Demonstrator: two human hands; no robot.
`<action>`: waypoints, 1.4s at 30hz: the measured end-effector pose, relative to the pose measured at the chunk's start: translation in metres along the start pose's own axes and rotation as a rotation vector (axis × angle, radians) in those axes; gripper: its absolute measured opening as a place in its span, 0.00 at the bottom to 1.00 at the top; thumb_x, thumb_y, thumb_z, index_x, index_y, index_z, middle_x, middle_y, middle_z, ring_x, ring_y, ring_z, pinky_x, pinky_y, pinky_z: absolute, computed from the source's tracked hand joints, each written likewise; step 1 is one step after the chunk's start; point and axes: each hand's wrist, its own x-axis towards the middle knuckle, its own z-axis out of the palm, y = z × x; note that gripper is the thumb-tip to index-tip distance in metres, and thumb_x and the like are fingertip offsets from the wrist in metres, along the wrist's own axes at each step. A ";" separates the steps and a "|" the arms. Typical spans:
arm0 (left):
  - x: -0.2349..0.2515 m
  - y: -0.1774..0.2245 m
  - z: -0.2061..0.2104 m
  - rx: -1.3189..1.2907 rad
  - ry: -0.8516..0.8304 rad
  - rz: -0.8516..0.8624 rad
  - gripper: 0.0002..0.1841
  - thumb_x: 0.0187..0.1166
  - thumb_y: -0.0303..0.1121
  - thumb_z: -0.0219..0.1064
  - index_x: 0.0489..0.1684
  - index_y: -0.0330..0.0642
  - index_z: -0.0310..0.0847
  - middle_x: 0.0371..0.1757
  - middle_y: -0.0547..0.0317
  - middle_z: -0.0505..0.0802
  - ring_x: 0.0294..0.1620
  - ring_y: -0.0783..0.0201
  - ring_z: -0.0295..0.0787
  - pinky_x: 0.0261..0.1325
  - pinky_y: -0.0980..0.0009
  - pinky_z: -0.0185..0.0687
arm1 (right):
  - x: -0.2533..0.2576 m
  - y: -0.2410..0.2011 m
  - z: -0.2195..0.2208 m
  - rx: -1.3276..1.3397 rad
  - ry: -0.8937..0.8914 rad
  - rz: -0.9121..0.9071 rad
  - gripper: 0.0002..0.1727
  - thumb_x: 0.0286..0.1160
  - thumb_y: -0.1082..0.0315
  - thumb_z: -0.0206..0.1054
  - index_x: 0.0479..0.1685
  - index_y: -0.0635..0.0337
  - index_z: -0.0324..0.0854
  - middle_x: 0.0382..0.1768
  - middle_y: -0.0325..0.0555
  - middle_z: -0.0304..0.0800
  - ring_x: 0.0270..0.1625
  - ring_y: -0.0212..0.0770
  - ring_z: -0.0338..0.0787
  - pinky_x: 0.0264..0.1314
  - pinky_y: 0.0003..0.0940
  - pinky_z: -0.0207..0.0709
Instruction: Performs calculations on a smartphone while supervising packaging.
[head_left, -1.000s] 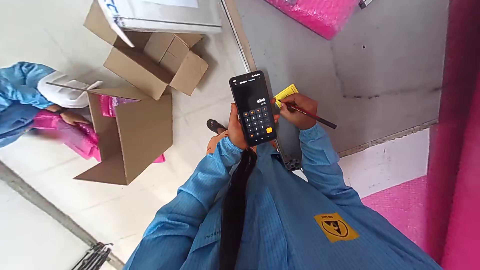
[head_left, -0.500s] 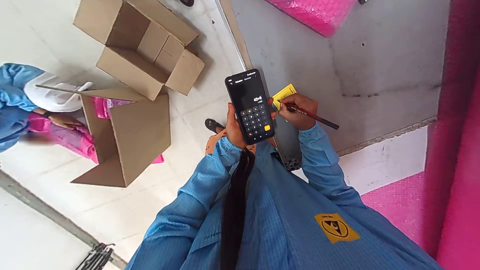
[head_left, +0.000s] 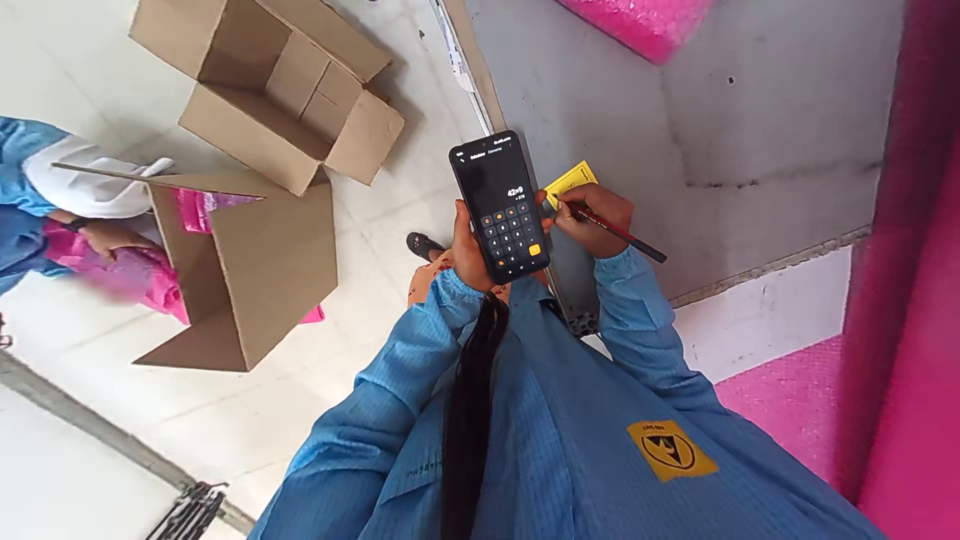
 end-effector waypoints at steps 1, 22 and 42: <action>0.000 -0.001 0.000 0.001 0.002 0.007 0.46 0.69 0.78 0.53 0.78 0.52 0.73 0.73 0.39 0.85 0.67 0.42 0.88 0.66 0.47 0.85 | 0.000 0.000 0.000 -0.003 -0.002 -0.001 0.05 0.59 0.78 0.71 0.29 0.74 0.86 0.24 0.53 0.89 0.25 0.30 0.85 0.31 0.19 0.79; -0.002 0.000 -0.001 0.008 -0.012 0.003 0.45 0.69 0.78 0.53 0.77 0.54 0.75 0.73 0.41 0.85 0.68 0.43 0.87 0.65 0.48 0.86 | 0.001 0.000 0.000 -0.008 -0.003 0.004 0.05 0.59 0.78 0.71 0.30 0.74 0.86 0.26 0.53 0.90 0.26 0.30 0.85 0.31 0.20 0.80; -0.002 0.000 -0.004 0.016 -0.006 0.003 0.46 0.71 0.79 0.49 0.79 0.53 0.73 0.73 0.39 0.84 0.66 0.42 0.88 0.64 0.48 0.87 | 0.001 0.000 0.000 -0.014 -0.005 0.006 0.04 0.60 0.78 0.71 0.29 0.74 0.86 0.25 0.53 0.89 0.25 0.29 0.85 0.30 0.19 0.79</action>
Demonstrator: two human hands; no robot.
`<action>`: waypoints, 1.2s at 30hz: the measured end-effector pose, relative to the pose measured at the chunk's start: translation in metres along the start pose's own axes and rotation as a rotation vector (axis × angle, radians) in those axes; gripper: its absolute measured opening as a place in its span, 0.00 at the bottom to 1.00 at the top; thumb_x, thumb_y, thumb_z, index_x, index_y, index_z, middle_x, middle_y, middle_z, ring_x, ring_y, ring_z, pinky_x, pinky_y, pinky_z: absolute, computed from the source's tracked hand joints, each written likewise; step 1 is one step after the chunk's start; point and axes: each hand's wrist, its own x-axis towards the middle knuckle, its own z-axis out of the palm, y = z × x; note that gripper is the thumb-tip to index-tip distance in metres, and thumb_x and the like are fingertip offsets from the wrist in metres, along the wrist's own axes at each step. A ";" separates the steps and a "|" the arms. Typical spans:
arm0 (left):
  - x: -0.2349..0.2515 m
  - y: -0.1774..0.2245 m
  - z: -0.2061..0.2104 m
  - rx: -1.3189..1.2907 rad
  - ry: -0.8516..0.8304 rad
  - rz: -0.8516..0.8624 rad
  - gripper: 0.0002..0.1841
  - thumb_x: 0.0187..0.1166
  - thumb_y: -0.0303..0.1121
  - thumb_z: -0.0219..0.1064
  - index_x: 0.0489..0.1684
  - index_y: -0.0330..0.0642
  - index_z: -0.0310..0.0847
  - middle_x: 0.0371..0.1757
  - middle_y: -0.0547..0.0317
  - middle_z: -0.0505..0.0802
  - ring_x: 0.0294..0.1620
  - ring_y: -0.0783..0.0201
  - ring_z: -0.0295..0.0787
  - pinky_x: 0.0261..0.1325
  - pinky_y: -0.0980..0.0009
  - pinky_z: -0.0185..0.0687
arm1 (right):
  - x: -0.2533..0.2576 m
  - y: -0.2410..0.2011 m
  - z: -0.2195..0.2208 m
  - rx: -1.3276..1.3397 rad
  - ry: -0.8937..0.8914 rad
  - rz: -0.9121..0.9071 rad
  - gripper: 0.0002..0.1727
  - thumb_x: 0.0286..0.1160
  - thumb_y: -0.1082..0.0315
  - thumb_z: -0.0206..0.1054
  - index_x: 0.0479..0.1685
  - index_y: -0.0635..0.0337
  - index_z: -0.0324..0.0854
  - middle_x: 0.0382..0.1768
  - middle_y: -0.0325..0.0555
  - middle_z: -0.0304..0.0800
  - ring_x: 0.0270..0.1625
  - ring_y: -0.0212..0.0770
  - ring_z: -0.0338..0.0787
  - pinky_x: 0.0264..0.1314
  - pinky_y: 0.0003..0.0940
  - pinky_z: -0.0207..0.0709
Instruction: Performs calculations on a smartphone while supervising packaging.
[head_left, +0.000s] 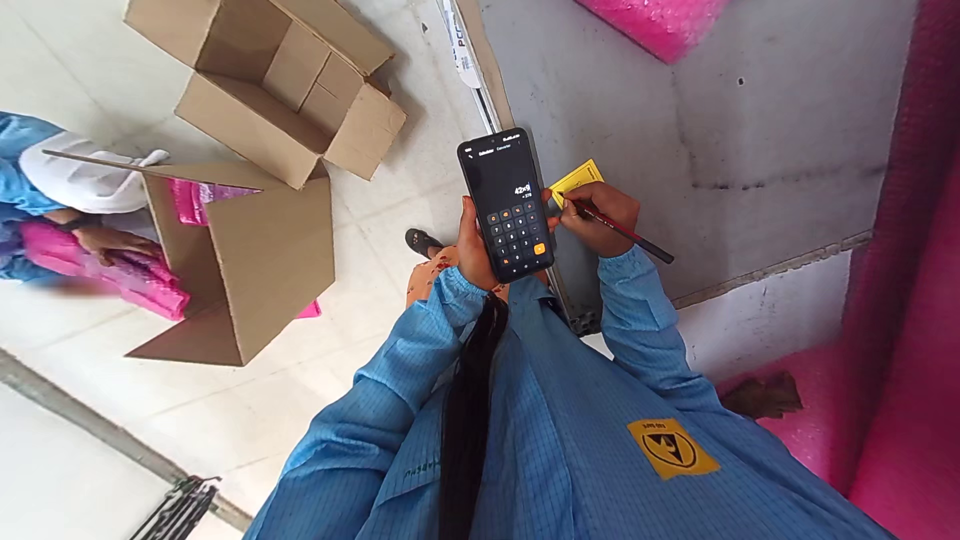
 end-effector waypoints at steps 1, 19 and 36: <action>0.000 0.000 0.000 -0.001 0.001 0.001 0.46 0.71 0.79 0.49 0.79 0.53 0.73 0.73 0.39 0.85 0.66 0.42 0.88 0.64 0.48 0.87 | 0.000 0.000 0.000 0.000 -0.001 0.000 0.04 0.60 0.78 0.71 0.29 0.74 0.86 0.25 0.53 0.90 0.25 0.29 0.85 0.30 0.19 0.79; 0.002 -0.001 -0.001 -0.066 -0.048 -0.009 0.45 0.70 0.76 0.55 0.78 0.51 0.75 0.73 0.38 0.84 0.68 0.41 0.86 0.68 0.47 0.83 | -0.001 -0.001 -0.001 -0.014 0.046 0.010 0.05 0.59 0.77 0.71 0.29 0.74 0.86 0.26 0.53 0.90 0.26 0.29 0.86 0.32 0.19 0.80; 0.002 -0.003 -0.002 -0.073 -0.015 0.002 0.46 0.71 0.77 0.53 0.78 0.49 0.74 0.72 0.37 0.85 0.68 0.41 0.86 0.68 0.46 0.83 | 0.000 -0.002 0.000 -0.034 0.029 0.010 0.05 0.59 0.77 0.71 0.30 0.74 0.87 0.25 0.53 0.90 0.26 0.29 0.86 0.32 0.18 0.80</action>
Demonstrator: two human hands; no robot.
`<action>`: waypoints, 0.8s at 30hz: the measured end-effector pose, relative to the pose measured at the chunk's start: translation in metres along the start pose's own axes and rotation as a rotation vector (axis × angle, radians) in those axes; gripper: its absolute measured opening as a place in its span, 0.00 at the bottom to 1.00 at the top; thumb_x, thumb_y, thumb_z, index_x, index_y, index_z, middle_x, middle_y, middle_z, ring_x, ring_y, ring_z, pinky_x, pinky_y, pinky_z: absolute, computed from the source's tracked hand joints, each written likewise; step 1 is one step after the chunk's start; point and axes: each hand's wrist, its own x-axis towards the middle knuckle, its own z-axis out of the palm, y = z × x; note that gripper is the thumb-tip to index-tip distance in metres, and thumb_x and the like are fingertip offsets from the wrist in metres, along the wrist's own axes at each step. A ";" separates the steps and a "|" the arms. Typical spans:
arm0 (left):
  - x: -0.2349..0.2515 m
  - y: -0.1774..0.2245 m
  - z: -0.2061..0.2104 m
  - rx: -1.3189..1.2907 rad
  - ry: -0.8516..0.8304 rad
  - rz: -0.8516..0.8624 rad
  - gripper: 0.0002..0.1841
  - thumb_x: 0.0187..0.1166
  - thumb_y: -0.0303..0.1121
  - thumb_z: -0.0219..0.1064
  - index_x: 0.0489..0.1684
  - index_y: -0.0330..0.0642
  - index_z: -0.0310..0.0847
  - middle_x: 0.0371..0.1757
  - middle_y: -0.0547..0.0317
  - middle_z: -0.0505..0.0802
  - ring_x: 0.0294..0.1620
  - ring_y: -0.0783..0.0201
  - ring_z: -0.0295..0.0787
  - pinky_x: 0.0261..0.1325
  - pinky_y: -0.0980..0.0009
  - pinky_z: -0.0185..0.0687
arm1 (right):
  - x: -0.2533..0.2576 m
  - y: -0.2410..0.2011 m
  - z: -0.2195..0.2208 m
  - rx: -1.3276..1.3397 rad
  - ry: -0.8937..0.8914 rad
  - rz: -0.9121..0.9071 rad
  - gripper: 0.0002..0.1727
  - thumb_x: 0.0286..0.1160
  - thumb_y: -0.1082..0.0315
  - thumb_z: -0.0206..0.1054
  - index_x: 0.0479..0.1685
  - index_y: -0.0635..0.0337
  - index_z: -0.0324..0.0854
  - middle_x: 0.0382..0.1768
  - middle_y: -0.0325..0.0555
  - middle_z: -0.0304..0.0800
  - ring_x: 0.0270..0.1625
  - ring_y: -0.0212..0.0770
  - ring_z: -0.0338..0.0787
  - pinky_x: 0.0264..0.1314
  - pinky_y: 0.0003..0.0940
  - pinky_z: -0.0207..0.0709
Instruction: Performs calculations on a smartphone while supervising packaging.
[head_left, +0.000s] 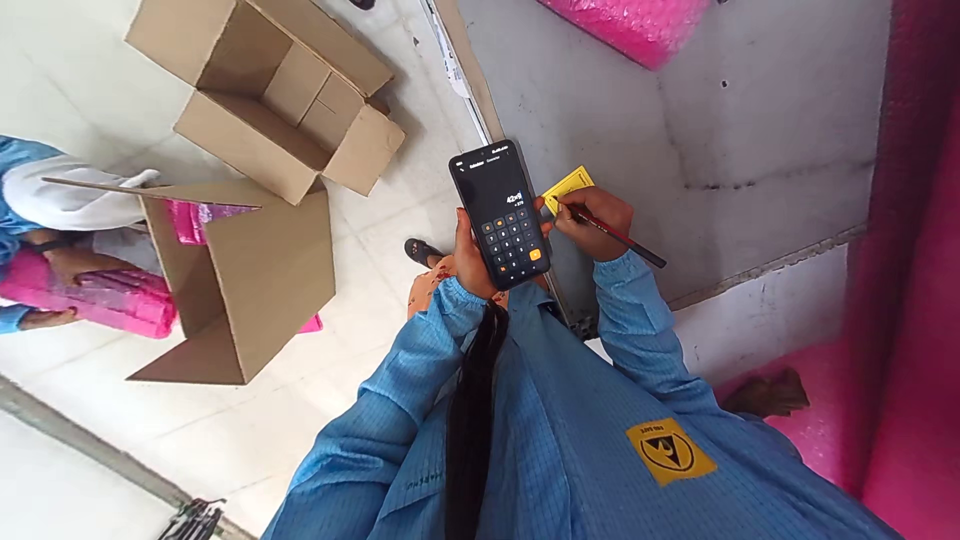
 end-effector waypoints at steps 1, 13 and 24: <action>0.000 0.000 0.000 -0.002 -0.003 -0.001 0.46 0.71 0.77 0.53 0.78 0.49 0.74 0.72 0.37 0.85 0.68 0.40 0.86 0.68 0.46 0.83 | 0.000 0.001 0.000 0.001 0.006 -0.004 0.05 0.59 0.77 0.71 0.30 0.74 0.87 0.25 0.53 0.90 0.26 0.29 0.86 0.32 0.19 0.80; 0.001 -0.001 0.001 0.006 0.019 0.005 0.46 0.71 0.78 0.51 0.75 0.49 0.76 0.70 0.37 0.86 0.67 0.41 0.87 0.67 0.47 0.84 | -0.001 0.003 0.002 -0.012 0.039 -0.018 0.05 0.58 0.78 0.71 0.28 0.74 0.86 0.25 0.54 0.90 0.25 0.30 0.85 0.31 0.19 0.79; 0.001 -0.002 0.000 -0.002 0.029 0.011 0.46 0.71 0.78 0.51 0.76 0.49 0.75 0.71 0.37 0.86 0.68 0.40 0.86 0.68 0.46 0.84 | -0.002 0.003 0.003 -0.020 0.057 -0.013 0.05 0.60 0.78 0.71 0.29 0.74 0.87 0.27 0.55 0.90 0.27 0.32 0.87 0.33 0.20 0.81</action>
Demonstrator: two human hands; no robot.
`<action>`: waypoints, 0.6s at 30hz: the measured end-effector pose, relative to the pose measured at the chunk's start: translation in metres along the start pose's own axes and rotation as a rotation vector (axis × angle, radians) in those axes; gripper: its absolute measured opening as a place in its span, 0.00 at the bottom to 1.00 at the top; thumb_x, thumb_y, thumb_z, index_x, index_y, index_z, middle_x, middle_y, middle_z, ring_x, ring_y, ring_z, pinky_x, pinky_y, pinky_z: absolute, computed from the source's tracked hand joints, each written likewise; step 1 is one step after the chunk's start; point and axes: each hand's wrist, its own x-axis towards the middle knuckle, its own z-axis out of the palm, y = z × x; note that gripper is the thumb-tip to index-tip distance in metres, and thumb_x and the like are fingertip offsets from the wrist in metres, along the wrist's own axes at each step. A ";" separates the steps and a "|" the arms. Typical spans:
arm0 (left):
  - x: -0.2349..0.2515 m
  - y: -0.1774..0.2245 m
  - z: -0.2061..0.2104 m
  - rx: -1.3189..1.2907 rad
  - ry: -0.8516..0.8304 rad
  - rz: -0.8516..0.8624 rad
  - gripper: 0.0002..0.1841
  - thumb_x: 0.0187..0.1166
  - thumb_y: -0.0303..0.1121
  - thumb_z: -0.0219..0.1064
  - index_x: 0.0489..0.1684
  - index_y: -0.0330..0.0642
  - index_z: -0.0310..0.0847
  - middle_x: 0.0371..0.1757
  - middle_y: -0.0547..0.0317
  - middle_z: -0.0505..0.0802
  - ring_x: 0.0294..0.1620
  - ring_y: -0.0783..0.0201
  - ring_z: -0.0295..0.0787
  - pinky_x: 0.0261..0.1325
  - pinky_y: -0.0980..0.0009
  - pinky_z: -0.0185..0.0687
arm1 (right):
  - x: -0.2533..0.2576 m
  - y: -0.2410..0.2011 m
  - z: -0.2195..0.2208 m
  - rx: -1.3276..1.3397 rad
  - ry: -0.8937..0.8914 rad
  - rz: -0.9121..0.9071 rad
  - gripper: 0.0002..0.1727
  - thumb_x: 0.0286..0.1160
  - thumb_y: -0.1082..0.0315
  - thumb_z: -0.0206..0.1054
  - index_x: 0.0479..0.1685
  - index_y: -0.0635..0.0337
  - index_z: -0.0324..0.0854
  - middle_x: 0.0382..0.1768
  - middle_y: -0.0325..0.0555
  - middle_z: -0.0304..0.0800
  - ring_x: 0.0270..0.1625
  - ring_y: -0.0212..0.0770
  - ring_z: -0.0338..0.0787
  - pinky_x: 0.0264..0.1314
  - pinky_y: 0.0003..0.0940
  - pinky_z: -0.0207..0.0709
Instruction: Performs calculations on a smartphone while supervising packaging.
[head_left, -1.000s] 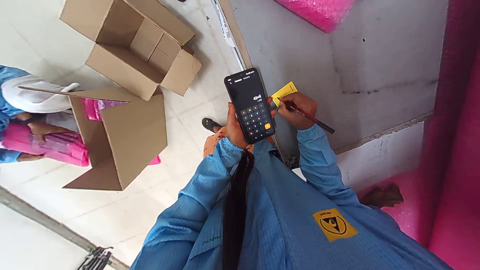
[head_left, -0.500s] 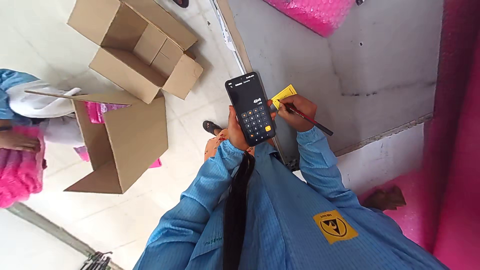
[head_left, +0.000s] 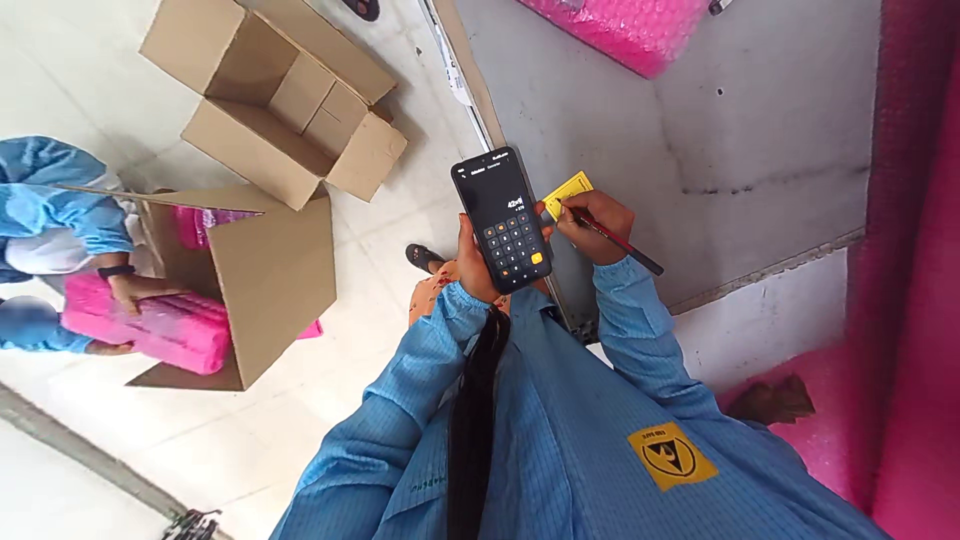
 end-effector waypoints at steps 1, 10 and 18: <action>0.000 0.000 0.000 -0.003 0.003 0.000 0.46 0.71 0.78 0.51 0.76 0.49 0.76 0.71 0.37 0.86 0.68 0.40 0.86 0.68 0.46 0.84 | 0.000 0.000 0.000 0.005 0.007 -0.001 0.05 0.60 0.78 0.71 0.29 0.75 0.86 0.27 0.55 0.90 0.27 0.32 0.87 0.33 0.20 0.81; 0.002 0.001 0.002 -0.014 -0.004 -0.011 0.45 0.69 0.77 0.55 0.76 0.50 0.75 0.71 0.38 0.86 0.67 0.40 0.87 0.66 0.46 0.85 | 0.007 0.008 -0.016 0.102 -0.061 0.042 0.06 0.60 0.77 0.71 0.32 0.75 0.87 0.28 0.52 0.91 0.29 0.25 0.86 0.34 0.16 0.80; 0.001 0.000 0.002 -0.027 -0.013 0.001 0.43 0.70 0.75 0.57 0.76 0.51 0.77 0.71 0.39 0.86 0.68 0.41 0.87 0.67 0.46 0.84 | 0.006 0.006 -0.012 0.063 -0.080 0.027 0.07 0.61 0.77 0.71 0.33 0.75 0.87 0.28 0.55 0.91 0.28 0.29 0.86 0.35 0.18 0.81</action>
